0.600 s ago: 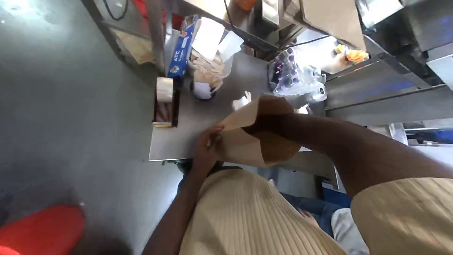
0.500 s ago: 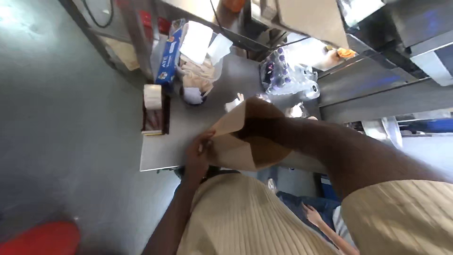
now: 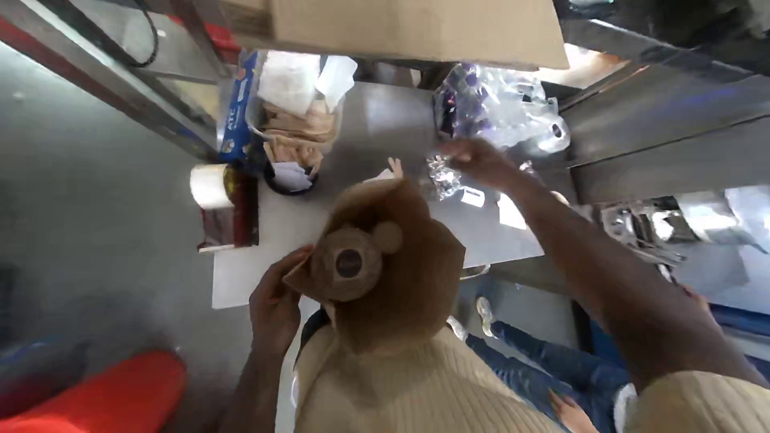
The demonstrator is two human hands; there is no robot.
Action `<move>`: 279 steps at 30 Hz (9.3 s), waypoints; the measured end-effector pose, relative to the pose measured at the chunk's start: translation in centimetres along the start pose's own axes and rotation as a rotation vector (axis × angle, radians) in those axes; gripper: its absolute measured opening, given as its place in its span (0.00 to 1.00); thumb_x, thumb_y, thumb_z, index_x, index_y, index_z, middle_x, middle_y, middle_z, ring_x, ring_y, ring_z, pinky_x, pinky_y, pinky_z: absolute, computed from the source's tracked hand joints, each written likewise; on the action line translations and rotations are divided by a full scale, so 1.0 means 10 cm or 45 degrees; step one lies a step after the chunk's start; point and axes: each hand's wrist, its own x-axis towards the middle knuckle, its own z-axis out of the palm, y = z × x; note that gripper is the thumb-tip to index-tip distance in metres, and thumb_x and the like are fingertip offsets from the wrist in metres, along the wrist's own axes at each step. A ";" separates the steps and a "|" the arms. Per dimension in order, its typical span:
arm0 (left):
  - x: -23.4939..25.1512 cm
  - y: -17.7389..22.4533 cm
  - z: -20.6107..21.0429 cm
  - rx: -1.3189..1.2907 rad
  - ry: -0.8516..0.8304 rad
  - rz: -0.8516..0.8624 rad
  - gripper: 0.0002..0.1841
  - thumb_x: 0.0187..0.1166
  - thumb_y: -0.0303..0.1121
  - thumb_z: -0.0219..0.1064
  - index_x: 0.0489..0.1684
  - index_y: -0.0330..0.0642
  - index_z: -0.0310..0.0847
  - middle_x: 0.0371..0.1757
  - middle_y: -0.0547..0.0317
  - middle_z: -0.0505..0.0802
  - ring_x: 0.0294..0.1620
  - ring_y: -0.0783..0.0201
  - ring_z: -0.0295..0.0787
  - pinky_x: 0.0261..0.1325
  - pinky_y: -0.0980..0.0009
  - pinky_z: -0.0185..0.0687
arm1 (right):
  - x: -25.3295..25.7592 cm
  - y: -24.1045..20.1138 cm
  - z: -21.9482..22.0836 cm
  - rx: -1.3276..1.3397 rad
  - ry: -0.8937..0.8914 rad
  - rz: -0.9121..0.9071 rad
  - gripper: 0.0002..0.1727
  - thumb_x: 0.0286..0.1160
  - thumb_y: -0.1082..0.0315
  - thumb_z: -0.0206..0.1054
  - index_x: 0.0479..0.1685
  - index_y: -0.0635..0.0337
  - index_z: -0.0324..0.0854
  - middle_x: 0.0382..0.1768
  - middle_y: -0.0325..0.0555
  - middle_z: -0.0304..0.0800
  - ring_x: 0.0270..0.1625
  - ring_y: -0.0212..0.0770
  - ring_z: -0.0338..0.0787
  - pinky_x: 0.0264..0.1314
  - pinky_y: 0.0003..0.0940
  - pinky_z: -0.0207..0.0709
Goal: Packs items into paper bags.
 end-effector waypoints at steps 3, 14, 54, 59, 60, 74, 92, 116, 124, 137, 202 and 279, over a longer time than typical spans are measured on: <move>-0.11 0.12 0.10 -0.001 0.172 -0.089 0.14 0.80 0.28 0.60 0.60 0.41 0.84 0.59 0.62 0.93 0.58 0.68 0.90 0.64 0.66 0.88 | 0.33 1.11 0.67 -0.496 -0.076 0.097 0.44 0.58 0.62 0.84 0.83 0.41 0.74 0.86 0.65 0.63 0.84 0.75 0.66 0.75 0.76 0.70; -0.09 0.79 0.80 0.125 0.491 -0.129 0.13 0.76 0.14 0.54 0.50 0.30 0.83 0.44 0.65 0.91 0.46 0.81 0.86 0.57 0.78 0.84 | 0.37 1.21 0.52 -0.212 -0.047 -0.125 0.20 0.68 0.70 0.76 0.61 0.51 0.88 0.58 0.60 0.89 0.59 0.64 0.88 0.57 0.73 0.80; -0.25 0.25 0.23 0.148 0.300 0.094 0.15 0.84 0.26 0.60 0.66 0.41 0.82 0.57 0.61 0.91 0.56 0.66 0.88 0.63 0.65 0.87 | -0.62 -1.24 -0.46 -0.112 0.183 -0.850 0.09 0.82 0.63 0.66 0.40 0.58 0.90 0.34 0.42 0.91 0.35 0.36 0.89 0.42 0.40 0.86; -0.52 0.17 0.22 0.198 0.427 0.036 0.13 0.84 0.22 0.59 0.60 0.33 0.83 0.55 0.52 0.92 0.54 0.60 0.90 0.63 0.60 0.89 | 0.46 0.26 0.69 -0.153 0.007 0.129 0.23 0.77 0.49 0.70 0.44 0.65 0.88 0.45 0.62 0.91 0.50 0.63 0.91 0.53 0.70 0.82; -0.57 0.19 0.23 0.234 0.446 0.015 0.12 0.83 0.22 0.59 0.59 0.32 0.83 0.54 0.51 0.93 0.53 0.59 0.91 0.61 0.61 0.90 | 0.56 0.44 0.97 -0.136 0.013 0.217 0.24 0.77 0.47 0.70 0.44 0.64 0.87 0.44 0.62 0.91 0.50 0.63 0.91 0.50 0.70 0.83; -0.90 0.18 0.62 0.214 0.854 -0.193 0.12 0.79 0.17 0.53 0.49 0.33 0.81 0.40 0.56 0.91 0.40 0.66 0.89 0.46 0.67 0.88 | 0.86 0.56 1.80 -0.228 0.077 0.099 0.22 0.72 0.58 0.70 0.60 0.64 0.84 0.60 0.66 0.86 0.65 0.69 0.84 0.61 0.75 0.76; -0.87 0.29 0.56 -0.015 0.816 -0.259 0.10 0.90 0.29 0.56 0.52 0.40 0.85 0.52 0.53 0.94 0.48 0.59 0.93 0.52 0.60 0.91 | 0.71 0.78 1.93 -0.040 0.048 -0.133 0.21 0.77 0.61 0.69 0.65 0.64 0.82 0.58 0.66 0.87 0.62 0.67 0.87 0.62 0.70 0.80; -0.89 0.33 0.24 0.240 0.162 -0.188 0.19 0.84 0.34 0.65 0.73 0.46 0.80 0.65 0.58 0.91 0.61 0.61 0.91 0.61 0.60 0.92 | -0.36 -2.08 1.20 -0.809 -0.681 -0.941 0.13 0.77 0.60 0.70 0.56 0.53 0.86 0.45 0.48 0.91 0.47 0.50 0.91 0.50 0.56 0.86; -1.11 0.24 0.68 0.490 -0.018 -0.275 0.59 0.63 0.52 0.81 0.97 0.48 0.43 0.92 0.48 0.63 0.86 0.58 0.70 0.82 0.56 0.77 | -0.68 -0.28 0.32 0.257 0.522 -0.487 0.14 0.88 0.70 0.58 0.58 0.70 0.83 0.50 0.51 0.93 0.50 0.38 0.93 0.59 0.38 0.88; -0.82 0.18 1.40 0.823 0.685 0.082 0.07 0.83 0.27 0.65 0.46 0.29 0.81 0.40 0.55 0.90 0.42 0.69 0.89 0.53 0.66 0.89 | -0.87 0.08 1.62 0.549 0.421 -0.837 0.06 0.75 0.72 0.69 0.43 0.61 0.90 0.49 0.49 0.93 0.56 0.45 0.91 0.60 0.43 0.88; -0.05 0.27 0.87 0.369 -0.130 0.399 0.05 0.77 0.25 0.70 0.36 0.35 0.93 0.56 0.49 0.96 0.70 0.53 0.89 0.87 0.47 0.71 | -1.13 0.41 1.23 0.815 0.482 -0.831 0.06 0.75 0.76 0.67 0.45 0.62 0.86 0.47 0.40 0.92 0.50 0.31 0.92 0.56 0.32 0.89; 0.36 0.15 1.51 1.924 -0.250 0.804 0.10 0.83 0.28 0.61 0.51 0.38 0.88 0.51 0.47 0.93 0.56 0.48 0.89 0.71 0.49 0.78 | -0.52 -0.34 1.16 -0.572 0.023 -1.040 0.10 0.79 0.63 0.65 0.45 0.58 0.88 0.49 0.53 0.89 0.55 0.58 0.88 0.61 0.60 0.80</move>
